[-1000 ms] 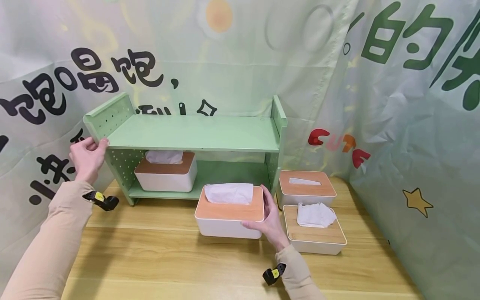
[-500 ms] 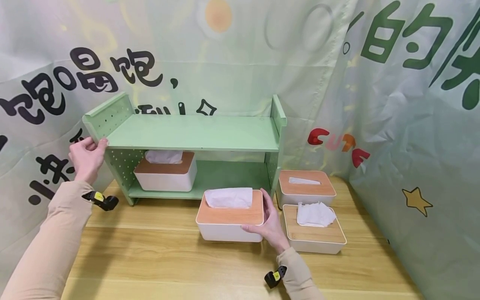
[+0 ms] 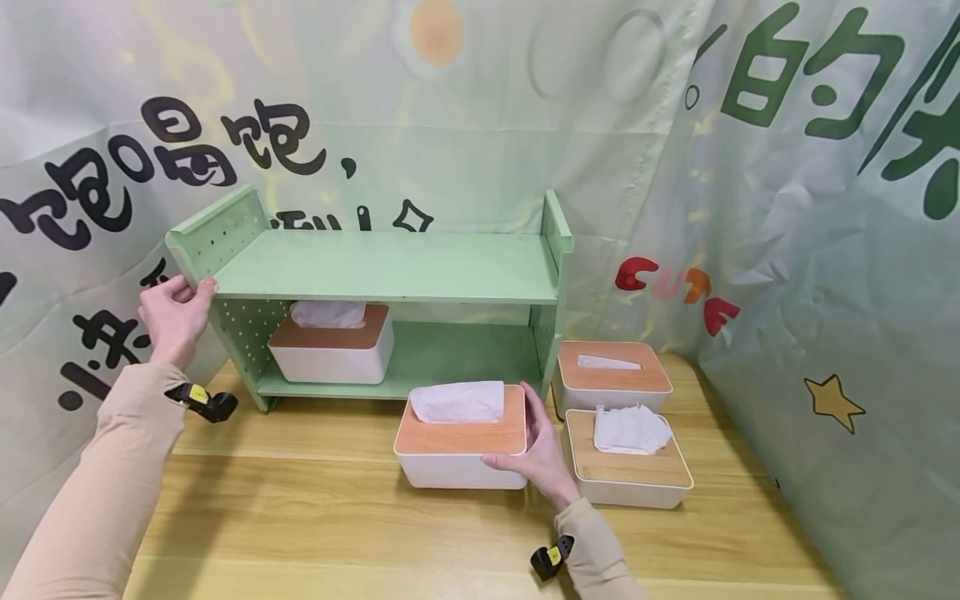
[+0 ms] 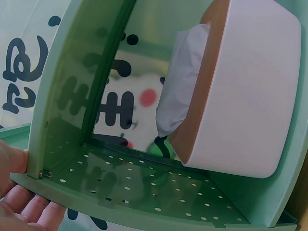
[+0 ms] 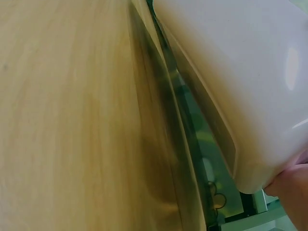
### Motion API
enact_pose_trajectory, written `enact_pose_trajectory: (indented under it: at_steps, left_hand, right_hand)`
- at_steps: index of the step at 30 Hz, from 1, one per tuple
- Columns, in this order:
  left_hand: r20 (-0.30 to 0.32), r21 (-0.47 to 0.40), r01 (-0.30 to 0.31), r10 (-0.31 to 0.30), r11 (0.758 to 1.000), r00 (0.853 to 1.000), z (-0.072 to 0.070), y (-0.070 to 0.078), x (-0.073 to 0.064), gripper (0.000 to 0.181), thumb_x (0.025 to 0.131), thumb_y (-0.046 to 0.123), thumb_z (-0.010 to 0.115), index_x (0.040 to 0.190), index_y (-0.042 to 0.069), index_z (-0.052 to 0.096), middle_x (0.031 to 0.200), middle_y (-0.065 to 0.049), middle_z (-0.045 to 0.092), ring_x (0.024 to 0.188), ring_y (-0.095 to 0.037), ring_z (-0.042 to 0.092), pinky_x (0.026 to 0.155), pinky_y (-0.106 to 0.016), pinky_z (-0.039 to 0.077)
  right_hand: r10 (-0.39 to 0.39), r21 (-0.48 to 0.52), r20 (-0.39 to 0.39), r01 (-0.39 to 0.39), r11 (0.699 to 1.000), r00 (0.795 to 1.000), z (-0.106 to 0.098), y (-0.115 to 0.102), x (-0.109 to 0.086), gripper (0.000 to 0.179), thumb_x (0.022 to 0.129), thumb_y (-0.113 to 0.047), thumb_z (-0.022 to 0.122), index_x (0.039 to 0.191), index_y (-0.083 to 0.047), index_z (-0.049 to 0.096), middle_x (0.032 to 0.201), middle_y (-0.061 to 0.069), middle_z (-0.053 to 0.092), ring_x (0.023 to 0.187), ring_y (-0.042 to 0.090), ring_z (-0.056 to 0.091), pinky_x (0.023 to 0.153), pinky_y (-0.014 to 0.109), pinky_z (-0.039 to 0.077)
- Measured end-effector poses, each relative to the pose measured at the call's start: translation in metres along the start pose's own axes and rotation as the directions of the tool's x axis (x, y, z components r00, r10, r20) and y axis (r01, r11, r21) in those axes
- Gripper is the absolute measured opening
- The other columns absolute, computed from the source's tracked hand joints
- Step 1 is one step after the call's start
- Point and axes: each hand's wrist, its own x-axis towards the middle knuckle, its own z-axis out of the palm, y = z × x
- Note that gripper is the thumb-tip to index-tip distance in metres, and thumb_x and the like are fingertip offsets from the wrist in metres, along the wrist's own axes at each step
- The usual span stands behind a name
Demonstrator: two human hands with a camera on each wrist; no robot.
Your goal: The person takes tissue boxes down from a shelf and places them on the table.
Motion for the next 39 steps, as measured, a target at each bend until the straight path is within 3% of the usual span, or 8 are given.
enact_pose_trajectory:
  at_steps: [13,21,23,26,28,31,34,39]
  left_hand:
    - [0.002,-0.004,0.004,-0.004,1.000,1.000,0.0004,-0.0007,0.0003,0.043,0.099,0.032,0.059,0.135,0.009,0.063,0.132,-0.016,0.063,0.141,-0.018,0.042,0.120,-0.031,0.026]
    - [0.002,-0.005,0.002,-0.002,1.000,1.000,0.0005,-0.0011,0.0006,0.043,0.099,0.032,0.059,0.135,0.009,0.063,0.131,-0.015,0.064,0.141,-0.018,0.042,0.120,-0.032,0.024]
    - [-0.007,-0.002,-0.003,0.003,1.000,1.000,0.0006,-0.0011,0.0008,0.042,0.098,0.033,0.060,0.131,0.008,0.066,0.124,-0.008,0.069,0.140,-0.019,0.042,0.119,-0.032,0.024]
    - [-0.020,-0.002,-0.011,0.011,1.000,1.000,0.0014,-0.0016,0.0013,0.037,0.097,0.033,0.061,0.123,0.009,0.071,0.094,0.018,0.077,0.137,-0.020,0.041,0.117,-0.033,0.024]
    - [-0.025,-0.006,-0.014,0.014,1.000,1.000,0.0020,-0.0019,0.0016,0.034,0.096,0.033,0.062,0.117,0.010,0.074,0.071,0.034,0.065,0.136,-0.020,0.040,0.116,-0.033,0.023]
    - [-0.024,-0.014,-0.013,0.012,1.000,1.000,0.0026,-0.0023,0.0017,0.029,0.096,0.033,0.063,0.113,0.013,0.075,0.057,0.040,0.047,0.135,-0.020,0.039,0.116,-0.034,0.022]
    - [-0.027,-0.019,-0.017,0.016,1.000,0.999,0.0023,-0.0022,0.0015,0.025,0.096,0.033,0.063,0.107,0.014,0.076,0.055,0.040,0.046,0.131,-0.016,0.041,0.115,-0.034,0.022]
    - [-0.032,-0.020,-0.028,0.027,0.999,0.999,0.0018,-0.0024,0.0016,0.018,0.096,0.033,0.063,0.086,0.020,0.071,0.054,0.040,0.048,0.113,-0.003,0.041,0.113,-0.035,0.023]
  right_hand:
    - [0.014,-0.047,0.003,-0.014,0.999,1.000,0.0002,0.0035,-0.0024,0.117,0.065,0.005,0.086,0.160,-0.005,0.018,0.160,0.027,0.031,0.132,-0.005,0.044,0.104,0.010,0.040]
    - [0.027,-0.056,0.016,-0.026,0.998,1.000,0.0004,0.0048,-0.0023,0.118,0.066,0.003,0.087,0.160,-0.005,0.016,0.161,0.025,0.030,0.144,0.022,0.036,0.106,0.009,0.037]
    - [0.025,-0.048,0.022,-0.024,0.999,0.999,0.0002,0.0050,-0.0022,0.118,0.066,0.003,0.087,0.160,-0.003,0.016,0.161,0.026,0.030,0.140,0.014,0.041,0.105,0.010,0.039]
    - [0.022,-0.033,0.030,-0.021,0.999,0.999,-0.0004,0.0056,-0.0024,0.119,0.066,0.004,0.086,0.160,-0.002,0.014,0.160,0.028,0.030,0.131,-0.003,0.045,0.104,0.011,0.041]
    - [0.018,-0.023,0.035,-0.017,1.000,0.999,-0.0007,0.0056,-0.0028,0.119,0.066,0.004,0.086,0.160,-0.002,0.013,0.159,0.030,0.030,0.126,-0.009,0.045,0.103,0.012,0.042]
    - [0.021,-0.024,0.043,-0.020,1.000,0.999,-0.0013,0.0052,-0.0034,0.120,0.066,0.004,0.086,0.160,-0.004,0.013,0.160,0.029,0.029,0.126,-0.010,0.045,0.103,0.013,0.043]
    - [0.024,-0.044,0.055,-0.021,0.999,0.998,-0.0020,0.0042,-0.0039,0.120,0.067,0.003,0.087,0.161,-0.005,0.012,0.161,0.028,0.027,0.134,0.001,0.043,0.104,0.012,0.041]
    - [0.034,-0.100,0.071,-0.027,0.995,0.997,-0.0036,0.0028,-0.0052,0.122,0.067,0.000,0.088,0.161,-0.007,0.011,0.163,0.027,0.024,0.147,0.037,0.030,0.106,0.009,0.034]
